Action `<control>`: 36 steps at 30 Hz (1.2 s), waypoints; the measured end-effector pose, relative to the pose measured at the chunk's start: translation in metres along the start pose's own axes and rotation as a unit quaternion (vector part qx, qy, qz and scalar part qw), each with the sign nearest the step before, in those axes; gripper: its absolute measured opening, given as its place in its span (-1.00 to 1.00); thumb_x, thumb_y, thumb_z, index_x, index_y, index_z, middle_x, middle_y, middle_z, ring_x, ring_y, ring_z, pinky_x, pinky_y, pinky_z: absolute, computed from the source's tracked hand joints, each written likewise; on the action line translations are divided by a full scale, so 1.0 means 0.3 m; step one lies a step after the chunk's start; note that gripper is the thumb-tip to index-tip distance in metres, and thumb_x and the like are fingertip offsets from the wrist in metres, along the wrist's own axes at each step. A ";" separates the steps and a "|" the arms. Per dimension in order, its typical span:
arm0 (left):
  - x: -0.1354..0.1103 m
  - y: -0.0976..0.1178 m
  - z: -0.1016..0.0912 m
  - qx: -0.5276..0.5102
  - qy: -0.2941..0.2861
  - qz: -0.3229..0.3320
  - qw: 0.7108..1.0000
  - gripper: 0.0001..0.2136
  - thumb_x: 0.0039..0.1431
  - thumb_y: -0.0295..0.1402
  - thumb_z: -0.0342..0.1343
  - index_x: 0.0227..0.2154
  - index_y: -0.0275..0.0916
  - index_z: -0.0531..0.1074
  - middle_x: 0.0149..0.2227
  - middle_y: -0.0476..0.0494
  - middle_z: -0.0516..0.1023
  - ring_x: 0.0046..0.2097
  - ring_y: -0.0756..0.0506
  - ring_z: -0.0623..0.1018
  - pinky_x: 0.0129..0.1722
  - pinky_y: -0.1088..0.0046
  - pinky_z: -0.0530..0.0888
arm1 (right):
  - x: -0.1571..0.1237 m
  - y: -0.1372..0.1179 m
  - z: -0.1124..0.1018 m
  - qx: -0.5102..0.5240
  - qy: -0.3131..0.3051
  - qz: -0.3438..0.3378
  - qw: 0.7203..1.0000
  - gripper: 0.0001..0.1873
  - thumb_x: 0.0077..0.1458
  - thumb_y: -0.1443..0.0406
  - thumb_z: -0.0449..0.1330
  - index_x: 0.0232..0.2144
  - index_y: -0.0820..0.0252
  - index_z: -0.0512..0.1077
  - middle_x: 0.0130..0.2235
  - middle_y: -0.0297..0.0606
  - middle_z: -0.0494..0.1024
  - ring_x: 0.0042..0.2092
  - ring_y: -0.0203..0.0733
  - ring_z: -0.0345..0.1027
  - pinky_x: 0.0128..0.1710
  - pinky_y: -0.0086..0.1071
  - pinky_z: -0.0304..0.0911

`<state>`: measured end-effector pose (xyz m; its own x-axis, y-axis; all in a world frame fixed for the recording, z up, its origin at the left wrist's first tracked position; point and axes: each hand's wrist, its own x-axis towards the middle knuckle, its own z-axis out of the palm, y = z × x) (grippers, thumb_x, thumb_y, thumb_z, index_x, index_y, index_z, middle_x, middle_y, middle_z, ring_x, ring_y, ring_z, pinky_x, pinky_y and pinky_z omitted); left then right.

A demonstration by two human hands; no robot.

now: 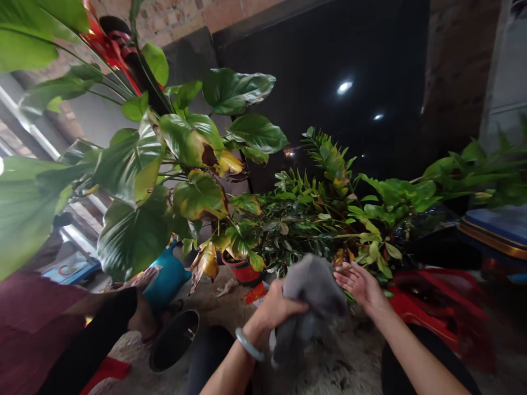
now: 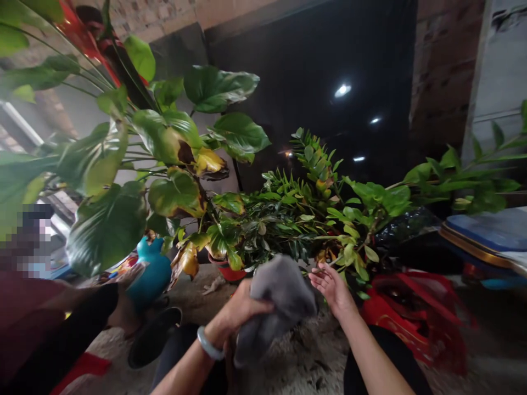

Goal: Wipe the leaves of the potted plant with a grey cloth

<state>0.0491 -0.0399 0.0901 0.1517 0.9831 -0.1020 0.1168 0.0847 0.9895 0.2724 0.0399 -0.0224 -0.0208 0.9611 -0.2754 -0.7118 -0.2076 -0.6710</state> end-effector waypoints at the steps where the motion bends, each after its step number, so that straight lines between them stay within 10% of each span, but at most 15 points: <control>1: 0.028 0.054 -0.001 -0.039 0.033 0.026 0.998 -0.81 -0.39 -0.42 0.32 -0.56 -0.25 0.55 -0.53 -0.03 0.53 -0.44 -0.06 0.42 -0.42 0.45 0.38 | 0.000 0.000 0.002 0.000 0.001 0.000 1.000 -0.82 -0.17 0.18 0.36 -0.46 0.04 0.47 -0.46 -0.30 0.64 -0.36 -0.05 0.56 -0.28 -0.19 0.42; 6: 0.161 0.154 0.052 -0.252 0.195 -0.005 0.948 -0.65 -0.41 -0.38 0.33 -0.40 -0.27 0.50 -0.45 -0.10 0.58 -0.41 -0.10 0.51 -0.36 0.35 0.49 | -0.002 0.006 0.014 0.006 0.002 0.000 1.000 -0.84 -0.14 0.18 0.34 -0.48 0.07 0.48 -0.45 -0.26 0.65 -0.33 -0.05 0.56 -0.18 -0.18 0.40; 13: -0.002 -0.104 0.066 -0.239 0.093 -0.168 0.952 -0.69 -0.42 -0.43 0.31 -0.44 -0.27 0.54 -0.48 -0.15 0.60 -0.39 -0.19 0.57 -0.37 0.27 0.50 | -0.001 0.003 0.000 -0.001 -0.013 0.020 1.000 -0.83 -0.18 0.23 0.36 -0.43 0.07 0.51 -0.45 -0.23 0.64 -0.36 -0.01 0.55 -0.26 -0.18 0.42; 17: 0.004 0.051 0.031 -0.236 0.055 -0.067 0.968 -0.60 -0.45 -0.41 0.34 -0.36 -0.31 0.58 -0.42 -0.16 0.64 -0.35 -0.20 0.58 -0.30 0.27 0.52 | -0.015 -0.010 0.008 0.010 -0.007 0.023 1.000 -0.88 -0.19 0.26 0.34 -0.48 0.06 0.51 -0.44 -0.26 0.65 -0.34 -0.05 0.55 -0.19 -0.17 0.43; 22: 0.142 0.221 0.017 -0.301 0.174 0.016 0.937 -0.59 -0.39 -0.40 0.37 -0.32 -0.32 0.53 -0.42 -0.09 0.63 -0.38 -0.11 0.58 -0.23 0.32 0.53 | -0.026 -0.013 0.024 0.006 -0.017 0.016 1.000 -0.86 -0.19 0.23 0.34 -0.46 0.05 0.51 -0.39 -0.25 0.66 -0.29 -0.02 0.55 -0.11 -0.11 0.40; 25: 0.128 0.119 0.035 -0.312 0.193 -0.065 0.928 -0.69 -0.34 -0.42 0.33 -0.39 -0.33 0.52 -0.52 -0.10 0.60 -0.47 -0.09 0.55 -0.32 0.33 0.54 | -0.023 -0.011 0.021 0.010 -0.018 0.019 1.000 -0.86 -0.18 0.24 0.33 -0.45 0.07 0.51 -0.40 -0.24 0.66 -0.30 -0.03 0.56 -0.14 -0.14 0.40; 30: -0.046 -0.049 0.052 -0.253 0.047 -0.198 0.946 -0.72 -0.42 -0.43 0.33 -0.47 -0.31 0.56 -0.56 -0.14 0.60 -0.50 -0.15 0.55 -0.40 0.30 0.52 | -0.020 -0.014 0.010 -0.003 -0.015 0.031 0.999 -0.87 -0.14 0.26 0.31 -0.42 0.05 0.52 -0.40 -0.22 0.66 -0.29 0.01 0.57 -0.17 -0.13 0.42; 36: 0.048 0.175 0.040 -0.294 0.092 -0.036 0.951 -0.61 -0.41 -0.40 0.38 -0.36 -0.31 0.56 -0.39 -0.14 0.65 -0.33 -0.17 0.60 -0.26 0.31 0.55 | -0.030 -0.022 0.021 0.001 -0.013 0.027 1.000 -0.83 -0.19 0.26 0.35 -0.44 0.08 0.50 -0.39 -0.24 0.66 -0.28 -0.01 0.56 -0.11 -0.12 0.43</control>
<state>0.0691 -0.0232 0.1393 -0.0164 0.9785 -0.2054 -0.4568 0.1754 0.8721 0.2729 0.0336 -0.0112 -0.0766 0.9529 -0.2934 -0.7107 -0.2585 -0.6542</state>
